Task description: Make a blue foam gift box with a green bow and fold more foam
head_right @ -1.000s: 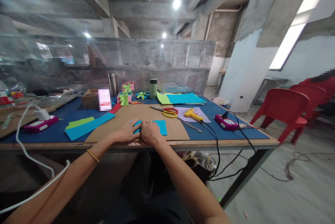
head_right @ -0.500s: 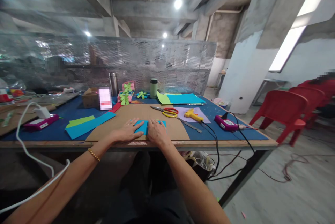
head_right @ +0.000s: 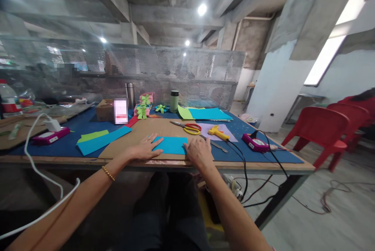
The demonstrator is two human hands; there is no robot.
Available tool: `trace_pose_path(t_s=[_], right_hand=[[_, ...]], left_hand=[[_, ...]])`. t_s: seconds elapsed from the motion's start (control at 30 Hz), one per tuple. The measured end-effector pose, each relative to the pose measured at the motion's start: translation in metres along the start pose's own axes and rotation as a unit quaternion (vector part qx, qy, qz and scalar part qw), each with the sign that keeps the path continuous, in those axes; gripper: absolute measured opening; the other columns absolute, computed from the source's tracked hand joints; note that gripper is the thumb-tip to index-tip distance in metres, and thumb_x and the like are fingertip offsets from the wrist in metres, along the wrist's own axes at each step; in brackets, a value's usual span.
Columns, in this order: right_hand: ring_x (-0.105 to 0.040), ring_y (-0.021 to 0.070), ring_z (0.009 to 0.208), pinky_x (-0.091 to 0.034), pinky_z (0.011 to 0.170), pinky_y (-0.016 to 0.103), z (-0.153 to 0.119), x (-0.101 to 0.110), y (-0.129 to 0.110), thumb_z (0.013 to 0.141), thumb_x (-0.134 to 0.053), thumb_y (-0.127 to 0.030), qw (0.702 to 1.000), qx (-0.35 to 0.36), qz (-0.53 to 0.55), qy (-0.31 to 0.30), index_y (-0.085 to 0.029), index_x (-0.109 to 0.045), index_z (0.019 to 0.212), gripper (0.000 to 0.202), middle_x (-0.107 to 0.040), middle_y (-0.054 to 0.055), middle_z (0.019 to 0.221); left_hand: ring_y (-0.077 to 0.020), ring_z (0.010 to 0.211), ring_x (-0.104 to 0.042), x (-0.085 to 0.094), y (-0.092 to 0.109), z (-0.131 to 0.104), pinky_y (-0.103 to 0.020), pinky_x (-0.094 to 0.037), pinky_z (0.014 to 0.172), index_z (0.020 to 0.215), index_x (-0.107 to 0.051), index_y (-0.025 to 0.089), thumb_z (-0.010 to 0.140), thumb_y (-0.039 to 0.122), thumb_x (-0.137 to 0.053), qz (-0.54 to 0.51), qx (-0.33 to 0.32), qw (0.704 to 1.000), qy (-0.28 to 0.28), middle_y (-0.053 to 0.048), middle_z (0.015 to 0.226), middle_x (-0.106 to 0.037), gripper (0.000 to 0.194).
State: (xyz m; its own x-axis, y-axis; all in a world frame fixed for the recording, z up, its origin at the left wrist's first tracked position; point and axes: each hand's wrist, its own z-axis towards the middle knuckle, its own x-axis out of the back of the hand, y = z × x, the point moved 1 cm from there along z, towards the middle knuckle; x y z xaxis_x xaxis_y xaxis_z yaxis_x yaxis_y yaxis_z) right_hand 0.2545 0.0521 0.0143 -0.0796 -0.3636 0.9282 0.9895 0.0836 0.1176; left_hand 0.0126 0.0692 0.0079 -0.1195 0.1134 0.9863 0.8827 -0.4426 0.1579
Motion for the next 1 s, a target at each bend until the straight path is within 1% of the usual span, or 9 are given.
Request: trace_pose_path(t_s=[0.07,0.13,0.27,0.37,0.43,0.53,0.6,0.67,1.0], right_hand=[[-0.057,0.0346,0.118,-0.021,0.112,0.05,0.003,0.003,-0.008,0.103,-0.037,-0.042,0.999,-0.004,-0.01,0.042,-0.005,-0.063,0.115,0.047,-0.068,0.025,0.117],[-0.049,0.0332,0.13,-0.022,0.113,0.047,0.009,0.001,-0.019,0.103,-0.036,-0.039,0.997,0.05,0.012,0.065,-0.006,-0.059,0.124,0.046,-0.059,0.025,0.134],[-0.045,0.028,0.136,-0.029,0.112,0.042,0.02,-0.012,-0.037,0.104,-0.036,-0.043,0.983,0.153,0.097,-0.016,-0.01,-0.057,0.128,0.046,-0.052,0.02,0.145],[-0.044,0.0262,0.137,-0.03,0.112,0.043,0.023,-0.019,-0.039,0.104,-0.036,-0.042,0.977,0.168,0.126,-0.043,-0.013,-0.056,0.129,0.043,-0.053,0.018,0.145],[-0.044,0.0263,0.138,-0.029,0.113,0.045,0.022,-0.02,-0.039,0.104,-0.036,-0.041,0.978,0.165,0.125,-0.041,-0.013,-0.056,0.13,0.043,-0.052,0.018,0.145],[-0.04,0.0264,0.141,-0.028,0.114,0.048,0.02,-0.022,-0.037,0.104,-0.035,-0.037,0.978,0.168,0.114,-0.043,-0.013,-0.052,0.137,0.044,-0.047,0.018,0.15],[-0.037,0.0265,0.143,-0.026,0.116,0.049,0.02,-0.023,-0.036,0.103,-0.037,-0.031,0.977,0.177,0.106,-0.053,-0.013,-0.048,0.142,0.045,-0.044,0.018,0.153],[-0.035,0.0269,0.145,-0.025,0.116,0.051,0.021,-0.025,-0.035,0.102,-0.036,-0.027,0.976,0.18,0.104,-0.06,-0.014,-0.046,0.145,0.046,-0.042,0.018,0.155],[-0.038,0.029,0.143,-0.026,0.115,0.053,0.025,-0.029,-0.036,0.104,-0.031,-0.043,0.978,0.163,0.125,-0.035,-0.012,-0.05,0.139,0.05,-0.047,0.019,0.151]], left_hand=[[-0.0315,0.154,-0.006,0.0,0.0,0.0,-0.053,-0.013,0.121,0.159,-0.022,0.021,0.095,0.066,-0.027,0.003,0.001,1.0,-0.001,-0.013,0.166,-0.009,0.079],[-0.0321,0.154,-0.006,-0.001,0.001,0.0,-0.053,-0.013,0.121,0.159,-0.021,0.019,0.095,0.066,-0.027,0.011,0.005,1.0,-0.002,-0.014,0.166,-0.009,0.079],[-0.0351,0.153,-0.009,-0.003,-0.002,-0.005,-0.054,-0.016,0.12,0.159,-0.023,0.017,0.093,0.072,-0.024,0.017,0.039,0.999,0.014,-0.017,0.165,-0.013,0.086],[-0.0376,0.153,-0.012,-0.004,-0.001,-0.006,-0.057,-0.016,0.119,0.158,-0.026,0.016,0.089,0.079,-0.021,0.026,0.071,0.997,0.027,-0.019,0.164,-0.019,0.094],[-0.0394,0.152,-0.013,-0.003,0.006,-0.004,-0.059,-0.013,0.119,0.155,-0.035,0.015,0.086,0.082,-0.021,0.048,0.088,0.993,0.065,-0.019,0.162,-0.026,0.096],[-0.0364,0.151,-0.021,0.0,0.027,0.007,-0.056,-0.01,0.121,0.145,-0.049,0.017,0.091,0.076,-0.015,0.071,0.034,0.987,0.14,-0.016,0.158,-0.038,0.086],[-0.0293,0.146,-0.035,-0.002,0.042,0.016,-0.054,-0.013,0.122,0.144,-0.05,0.022,0.098,0.063,-0.003,0.049,-0.041,0.989,0.132,-0.01,0.154,-0.046,0.077],[-0.0252,0.14,-0.044,-0.005,0.049,0.022,-0.053,-0.016,0.121,0.139,-0.052,0.022,0.1,0.056,0.002,0.032,-0.053,0.989,0.135,-0.01,0.149,-0.053,0.075],[-0.0259,0.133,-0.051,-0.019,0.02,0.009,-0.053,-0.02,0.121,0.134,-0.056,0.022,0.1,0.061,-0.009,0.043,0.034,0.977,0.204,-0.012,0.142,-0.058,0.069]])
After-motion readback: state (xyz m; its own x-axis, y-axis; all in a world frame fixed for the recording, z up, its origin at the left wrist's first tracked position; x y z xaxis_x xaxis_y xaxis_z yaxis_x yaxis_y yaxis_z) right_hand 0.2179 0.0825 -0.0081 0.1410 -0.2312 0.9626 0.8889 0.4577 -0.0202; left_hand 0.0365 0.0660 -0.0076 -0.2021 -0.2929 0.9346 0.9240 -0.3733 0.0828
